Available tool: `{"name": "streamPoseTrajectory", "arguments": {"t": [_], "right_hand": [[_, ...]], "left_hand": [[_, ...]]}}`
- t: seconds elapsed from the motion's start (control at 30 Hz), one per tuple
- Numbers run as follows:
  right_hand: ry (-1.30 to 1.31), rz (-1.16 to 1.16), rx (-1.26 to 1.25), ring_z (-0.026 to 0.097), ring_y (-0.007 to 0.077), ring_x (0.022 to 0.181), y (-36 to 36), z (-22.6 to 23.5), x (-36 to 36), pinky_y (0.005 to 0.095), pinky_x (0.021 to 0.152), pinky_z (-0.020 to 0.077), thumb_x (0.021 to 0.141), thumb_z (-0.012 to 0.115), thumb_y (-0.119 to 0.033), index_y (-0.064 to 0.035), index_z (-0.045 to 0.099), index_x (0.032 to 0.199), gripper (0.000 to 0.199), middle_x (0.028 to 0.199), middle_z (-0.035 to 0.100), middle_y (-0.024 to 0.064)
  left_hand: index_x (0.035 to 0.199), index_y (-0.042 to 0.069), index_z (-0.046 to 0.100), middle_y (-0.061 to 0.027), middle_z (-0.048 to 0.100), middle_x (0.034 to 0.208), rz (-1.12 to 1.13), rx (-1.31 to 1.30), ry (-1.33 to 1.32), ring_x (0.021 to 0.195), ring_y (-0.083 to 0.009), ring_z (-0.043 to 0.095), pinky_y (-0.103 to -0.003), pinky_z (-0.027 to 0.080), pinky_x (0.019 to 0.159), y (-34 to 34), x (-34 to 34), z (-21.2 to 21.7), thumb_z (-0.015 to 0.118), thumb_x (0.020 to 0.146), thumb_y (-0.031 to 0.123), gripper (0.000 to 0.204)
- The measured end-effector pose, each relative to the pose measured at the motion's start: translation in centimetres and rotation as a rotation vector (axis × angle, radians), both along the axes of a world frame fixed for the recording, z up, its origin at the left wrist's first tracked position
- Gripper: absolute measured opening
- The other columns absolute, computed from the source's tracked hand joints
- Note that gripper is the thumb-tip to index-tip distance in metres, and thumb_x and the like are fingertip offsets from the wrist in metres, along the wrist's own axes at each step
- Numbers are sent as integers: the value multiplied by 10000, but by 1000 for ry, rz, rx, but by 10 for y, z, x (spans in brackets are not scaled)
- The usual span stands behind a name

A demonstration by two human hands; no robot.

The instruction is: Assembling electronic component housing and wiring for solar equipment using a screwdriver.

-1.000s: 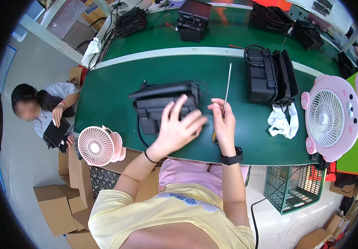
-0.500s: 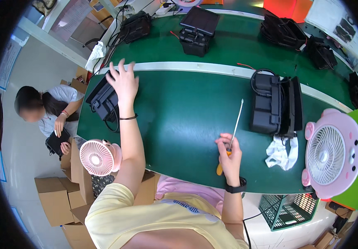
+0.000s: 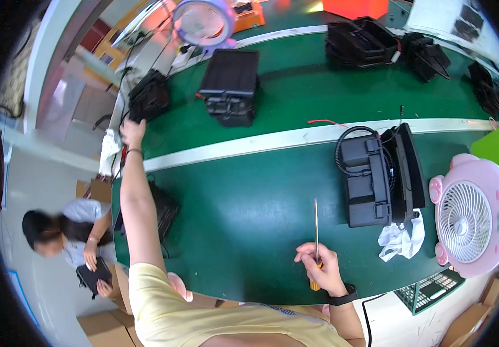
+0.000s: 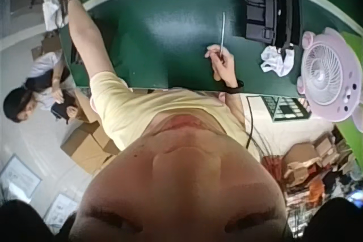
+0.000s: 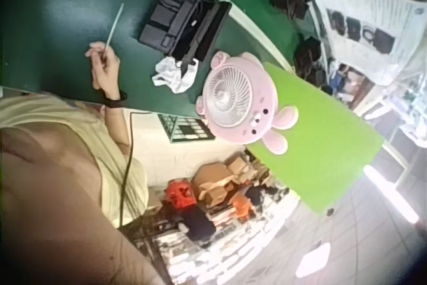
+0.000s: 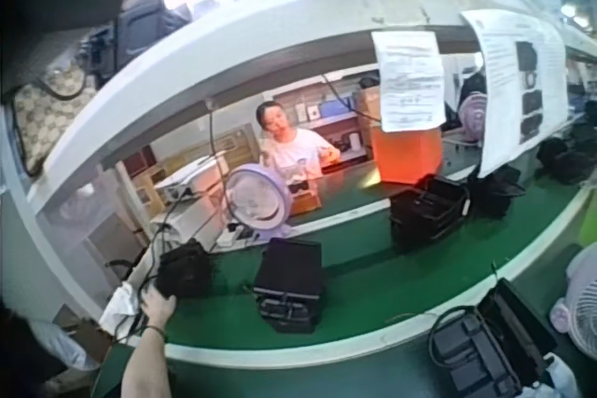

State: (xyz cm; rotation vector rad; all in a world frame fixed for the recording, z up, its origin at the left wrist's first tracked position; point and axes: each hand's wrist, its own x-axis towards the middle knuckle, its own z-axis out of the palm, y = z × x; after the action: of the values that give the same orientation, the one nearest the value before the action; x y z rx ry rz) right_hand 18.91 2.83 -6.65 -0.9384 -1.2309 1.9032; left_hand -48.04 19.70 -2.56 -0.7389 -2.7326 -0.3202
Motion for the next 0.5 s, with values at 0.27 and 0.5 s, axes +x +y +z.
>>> {"name": "streamPoseTrajectory", "arguments": {"t": [0.27, 0.5], "right_hand": [[17, 7, -75, 467, 22, 478, 5, 6, -2, 188, 405, 352, 998, 557, -44, -19, 609, 1157, 169, 885, 673, 35], [75, -51, -66, 437, 9, 480, 1, 3, -3, 186, 407, 337, 1012, 539, -58, -40, 596, 1180, 178, 890, 662, 19]], "left_hand": [[834, 34, 655, -263, 686, 823, -384, 90, 249, 778, -449, 681, -559, 544, 702, 39, 64, -6, 446, 1008, 412, 466], [808, 38, 645, -240, 659, 761, -505, 423, 11, 759, -439, 653, -512, 503, 706, 46, 193, -7, 509, 974, 380, 403]]}}
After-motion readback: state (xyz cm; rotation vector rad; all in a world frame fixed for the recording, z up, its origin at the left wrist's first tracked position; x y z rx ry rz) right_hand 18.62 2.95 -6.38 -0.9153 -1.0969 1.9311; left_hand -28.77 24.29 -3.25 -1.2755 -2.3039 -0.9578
